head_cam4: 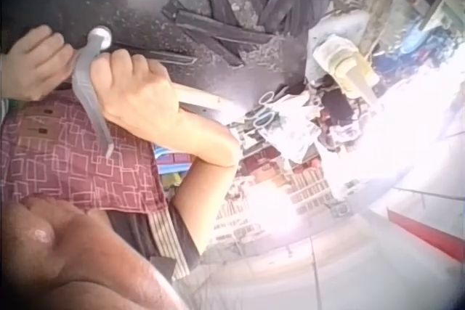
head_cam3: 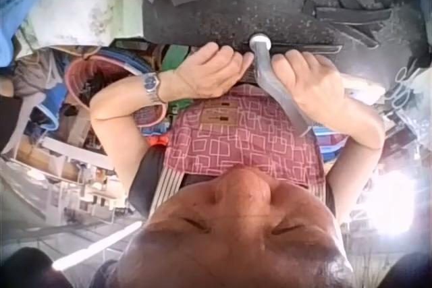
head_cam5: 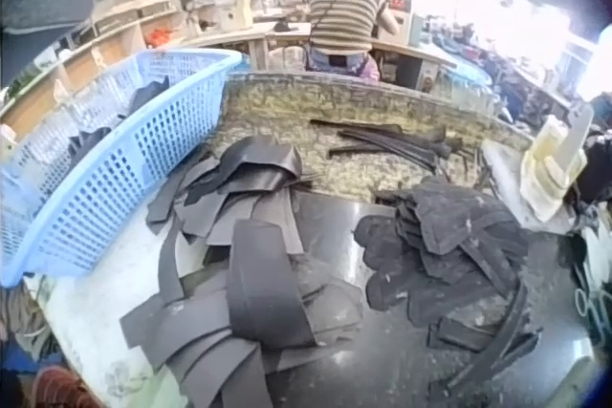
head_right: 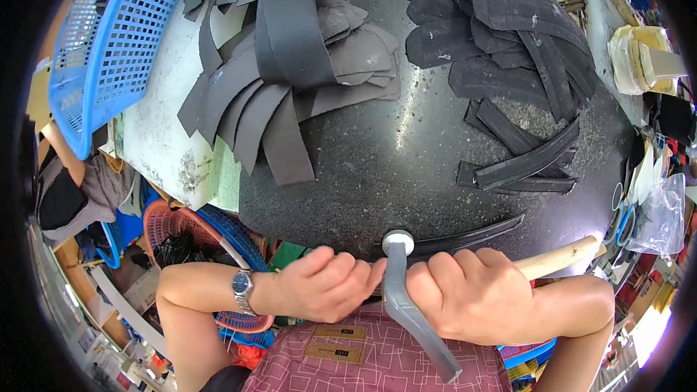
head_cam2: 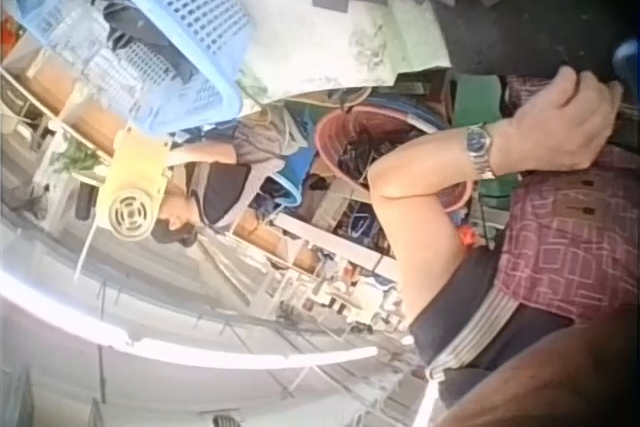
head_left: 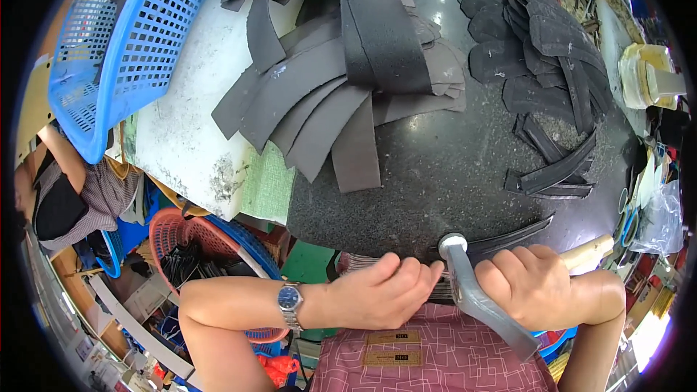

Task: Hammering and flattening material strips for shoe manufacturing on a workbench.

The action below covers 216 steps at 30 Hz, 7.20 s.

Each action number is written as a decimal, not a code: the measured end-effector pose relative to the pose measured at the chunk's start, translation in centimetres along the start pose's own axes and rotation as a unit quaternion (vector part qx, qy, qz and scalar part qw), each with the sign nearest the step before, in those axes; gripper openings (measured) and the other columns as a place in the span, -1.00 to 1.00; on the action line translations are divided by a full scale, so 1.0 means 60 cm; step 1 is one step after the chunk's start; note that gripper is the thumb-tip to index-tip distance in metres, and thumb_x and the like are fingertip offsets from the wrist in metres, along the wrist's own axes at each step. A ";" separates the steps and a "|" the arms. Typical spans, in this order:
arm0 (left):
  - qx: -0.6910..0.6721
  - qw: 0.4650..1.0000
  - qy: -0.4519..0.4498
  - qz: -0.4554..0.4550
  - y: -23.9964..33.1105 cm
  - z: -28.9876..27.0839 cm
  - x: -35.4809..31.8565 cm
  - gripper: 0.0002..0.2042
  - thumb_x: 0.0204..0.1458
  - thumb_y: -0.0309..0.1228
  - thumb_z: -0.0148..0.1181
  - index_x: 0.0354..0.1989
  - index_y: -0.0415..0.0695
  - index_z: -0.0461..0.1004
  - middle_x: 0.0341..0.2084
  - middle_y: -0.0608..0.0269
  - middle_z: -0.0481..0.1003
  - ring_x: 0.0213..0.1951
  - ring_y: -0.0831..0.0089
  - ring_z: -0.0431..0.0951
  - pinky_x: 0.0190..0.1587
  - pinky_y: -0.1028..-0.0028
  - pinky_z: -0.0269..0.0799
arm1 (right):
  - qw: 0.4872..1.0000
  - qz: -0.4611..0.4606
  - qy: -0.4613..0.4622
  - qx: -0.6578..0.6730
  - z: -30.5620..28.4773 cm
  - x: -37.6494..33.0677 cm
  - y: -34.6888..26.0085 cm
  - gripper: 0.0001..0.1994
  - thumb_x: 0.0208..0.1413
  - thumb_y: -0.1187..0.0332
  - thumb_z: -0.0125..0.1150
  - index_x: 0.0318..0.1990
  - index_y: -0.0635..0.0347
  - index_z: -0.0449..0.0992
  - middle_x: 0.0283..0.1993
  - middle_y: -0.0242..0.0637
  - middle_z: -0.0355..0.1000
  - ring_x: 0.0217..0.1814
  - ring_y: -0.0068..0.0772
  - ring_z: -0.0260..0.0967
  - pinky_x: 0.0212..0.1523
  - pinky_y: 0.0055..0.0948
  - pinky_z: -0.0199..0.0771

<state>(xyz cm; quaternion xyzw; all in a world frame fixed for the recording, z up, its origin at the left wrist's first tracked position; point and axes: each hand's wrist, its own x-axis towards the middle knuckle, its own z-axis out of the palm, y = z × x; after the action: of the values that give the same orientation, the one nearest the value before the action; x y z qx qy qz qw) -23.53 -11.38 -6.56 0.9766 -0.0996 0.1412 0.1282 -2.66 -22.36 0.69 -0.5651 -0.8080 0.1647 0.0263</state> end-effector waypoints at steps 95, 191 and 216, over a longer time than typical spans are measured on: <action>-0.118 0.985 -0.059 0.113 -0.019 0.042 0.177 -0.69 -0.17 -0.36 0.04 -0.30 -0.34 0.49 -0.27 0.15 0.45 -0.19 0.31 0.37 -0.21 0.43 0.29 | 0.989 0.124 0.046 0.073 0.013 -0.181 0.058 -0.74 -0.38 0.29 0.10 -0.43 0.16 0.36 -0.63 -0.48 0.08 -0.68 -0.60 0.17 -0.73 -0.56 0.10; -0.056 0.930 0.182 -0.315 0.029 0.047 0.036 -0.66 -0.40 -0.30 0.38 -0.33 0.01 0.57 -0.46 0.49 0.39 -0.34 0.46 0.33 -0.08 0.32 0.15 | 0.997 0.037 -0.031 0.055 -0.008 -0.021 0.027 -0.67 -0.27 0.31 0.14 -0.30 0.26 0.34 -0.59 -0.40 0.14 -0.66 -0.50 0.24 -0.68 -0.50 0.21; 0.182 0.979 0.074 -0.050 0.025 0.031 0.047 -0.80 -0.14 -0.36 0.01 -0.40 -0.15 0.52 -0.56 0.38 0.38 -0.46 0.52 0.39 -0.12 0.45 0.28 | 0.989 -0.050 -0.119 -0.070 -0.031 -0.010 0.018 -0.69 -0.22 0.31 0.06 -0.29 0.29 0.33 -0.56 -0.44 0.11 -0.64 -0.58 0.18 -0.67 -0.58 0.13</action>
<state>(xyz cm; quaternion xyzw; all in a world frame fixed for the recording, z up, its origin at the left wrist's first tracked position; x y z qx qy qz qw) -20.74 -13.74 -7.10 0.9740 -0.0139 0.2228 -0.0375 -1.06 -22.14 2.23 -0.5012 -0.8418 0.1725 -0.1015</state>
